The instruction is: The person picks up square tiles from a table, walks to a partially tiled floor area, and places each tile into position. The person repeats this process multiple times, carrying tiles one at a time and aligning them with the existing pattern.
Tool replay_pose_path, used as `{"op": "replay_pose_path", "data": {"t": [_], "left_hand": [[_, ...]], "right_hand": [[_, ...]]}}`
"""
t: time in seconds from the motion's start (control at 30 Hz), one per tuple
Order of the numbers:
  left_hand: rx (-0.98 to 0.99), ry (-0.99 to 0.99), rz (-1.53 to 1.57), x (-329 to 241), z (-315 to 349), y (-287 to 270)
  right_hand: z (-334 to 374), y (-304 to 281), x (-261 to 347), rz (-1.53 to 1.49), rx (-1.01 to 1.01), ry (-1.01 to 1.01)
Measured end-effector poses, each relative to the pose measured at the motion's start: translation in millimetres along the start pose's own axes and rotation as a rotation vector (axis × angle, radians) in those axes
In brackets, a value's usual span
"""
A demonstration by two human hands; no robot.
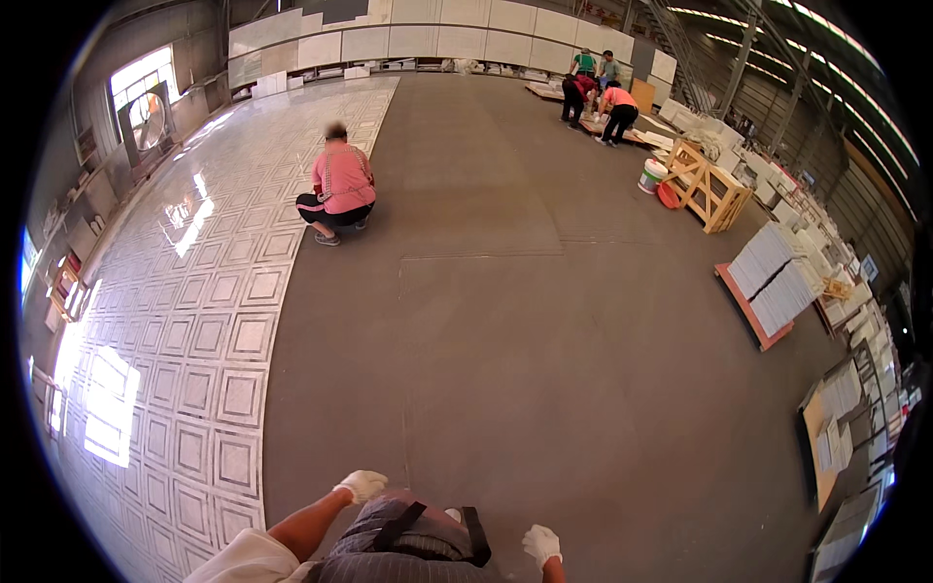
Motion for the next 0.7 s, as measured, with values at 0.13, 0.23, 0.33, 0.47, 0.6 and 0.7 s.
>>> {"op": "replay_pose_path", "data": {"t": [0.13,0.23,0.33,0.47,0.6,0.7], "left_hand": [[0.095,-0.212,-0.063,77,-73,-28],[0.418,0.093,-0.949,108,-141,-46],[0.371,-0.156,-0.523,113,-197,-89],[0.461,-0.055,-0.806,-77,-302,-208],[-0.089,0.306,-0.77,-189,-451,-308],[-0.089,0.124,-0.148,-373,-520,-364]], "right_hand": [[-77,82,167,0.013,0.035,-0.196],[-110,140,261,0.066,0.085,-0.268],[-149,178,297,0.019,0.147,-0.224],[-213,125,247,0.13,-0.063,0.068],[-274,76,238,1.047,0.16,-0.492],[-256,106,329,0.351,-0.091,0.082]]}}
Point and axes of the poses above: each hand's wrist, its own z-axis away from the middle knuckle, its own y-axis out of the palm, x = y × z, the point moved 3 cm from there along -z, towards the middle knuckle, and after that the axes turned 11 degrees about -z, right-handed, at the moved point
